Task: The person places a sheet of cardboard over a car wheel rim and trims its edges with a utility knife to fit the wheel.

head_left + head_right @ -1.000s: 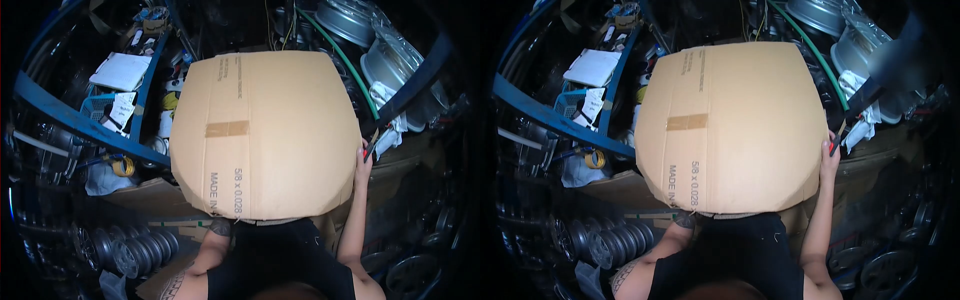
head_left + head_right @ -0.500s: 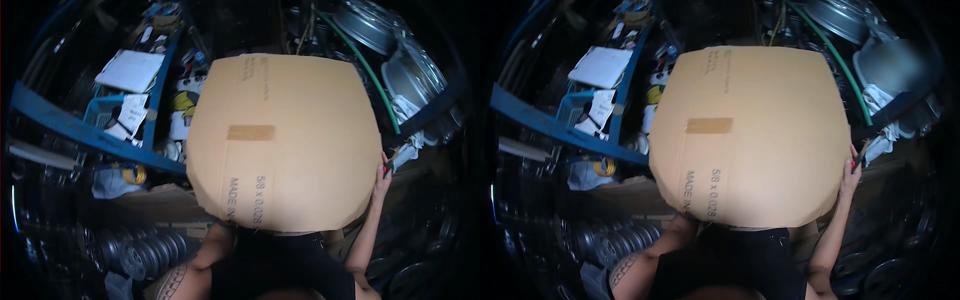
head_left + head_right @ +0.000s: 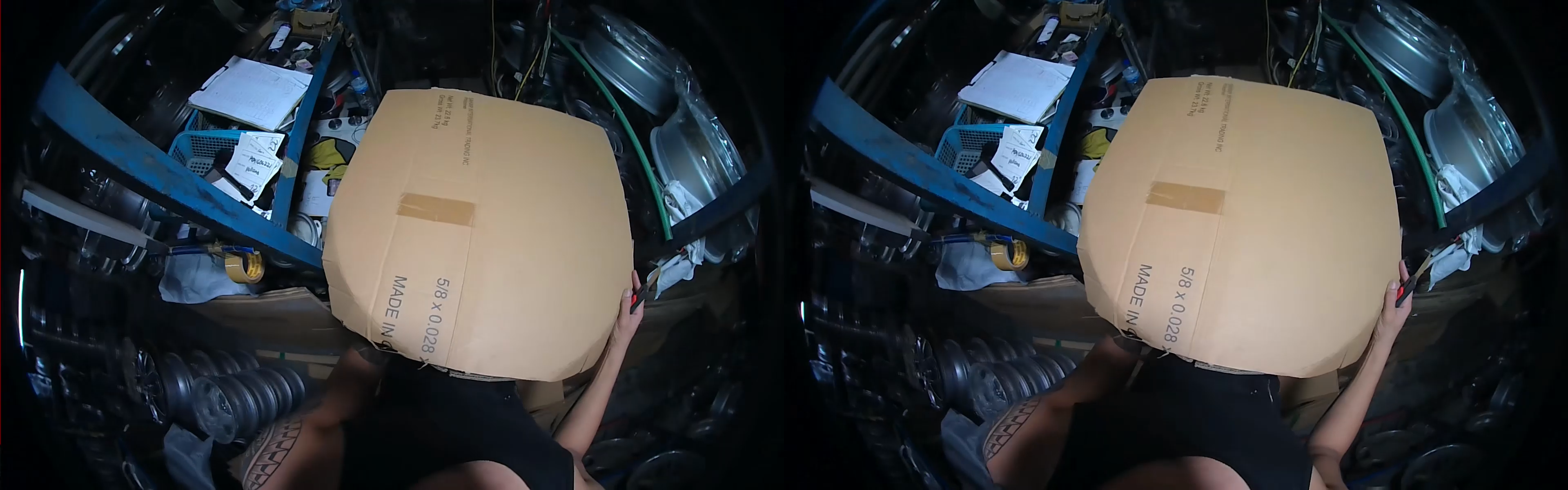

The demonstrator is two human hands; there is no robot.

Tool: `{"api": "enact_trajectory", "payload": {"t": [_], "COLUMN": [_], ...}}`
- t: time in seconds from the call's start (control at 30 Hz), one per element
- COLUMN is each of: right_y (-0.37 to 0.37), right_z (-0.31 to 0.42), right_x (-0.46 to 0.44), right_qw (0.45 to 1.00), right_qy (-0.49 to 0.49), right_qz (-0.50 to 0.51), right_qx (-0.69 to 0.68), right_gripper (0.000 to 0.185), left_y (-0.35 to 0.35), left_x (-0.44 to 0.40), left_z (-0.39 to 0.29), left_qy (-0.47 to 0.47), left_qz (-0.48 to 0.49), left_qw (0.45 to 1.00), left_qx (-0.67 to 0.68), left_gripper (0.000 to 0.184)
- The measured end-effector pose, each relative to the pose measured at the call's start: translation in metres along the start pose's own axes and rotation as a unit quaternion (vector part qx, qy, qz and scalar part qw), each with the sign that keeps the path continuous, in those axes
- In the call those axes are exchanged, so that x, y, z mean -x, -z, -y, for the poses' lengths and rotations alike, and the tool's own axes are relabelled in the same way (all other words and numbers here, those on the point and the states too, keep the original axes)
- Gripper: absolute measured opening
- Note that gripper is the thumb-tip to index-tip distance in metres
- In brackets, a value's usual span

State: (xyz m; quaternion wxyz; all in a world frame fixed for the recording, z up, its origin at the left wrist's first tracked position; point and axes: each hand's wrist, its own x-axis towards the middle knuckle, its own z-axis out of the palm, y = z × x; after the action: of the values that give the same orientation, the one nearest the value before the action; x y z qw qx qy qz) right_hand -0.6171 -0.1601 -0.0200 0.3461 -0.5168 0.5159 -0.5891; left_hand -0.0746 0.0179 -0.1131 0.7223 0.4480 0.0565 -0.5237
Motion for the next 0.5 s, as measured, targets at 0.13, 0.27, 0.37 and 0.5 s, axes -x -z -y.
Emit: {"api": "enact_trajectory", "payload": {"t": [0.13,0.27,0.37,0.5], "right_y": [-0.011,0.002,0.008,-0.005], "right_z": [0.008,0.0,-0.008,-0.011], "right_x": [0.009,0.02,0.024,0.011], "right_qw": [0.999,0.999,0.998,0.995], "right_qy": [0.0,0.033,0.012,0.019], "right_qz": [-0.015,-0.041,-0.054,-0.073], "right_qx": [-0.043,0.014,-0.014,-0.068], "right_gripper": [0.055,0.052,0.046,0.041], "left_y": [0.01,0.051,0.084,-0.075], "left_x": [-0.007,-0.017,-0.012,0.131], "left_z": [-0.023,-0.069,-0.115,-0.094], "left_qy": [0.004,-0.003,-0.115,-0.298], "left_qz": [0.0,-0.008,-0.074,-0.101], "left_qw": [1.0,0.998,0.979,0.904], "left_qx": [-0.019,-0.056,-0.151,-0.289], "left_gripper": [0.041,0.04,0.039,0.061]}}
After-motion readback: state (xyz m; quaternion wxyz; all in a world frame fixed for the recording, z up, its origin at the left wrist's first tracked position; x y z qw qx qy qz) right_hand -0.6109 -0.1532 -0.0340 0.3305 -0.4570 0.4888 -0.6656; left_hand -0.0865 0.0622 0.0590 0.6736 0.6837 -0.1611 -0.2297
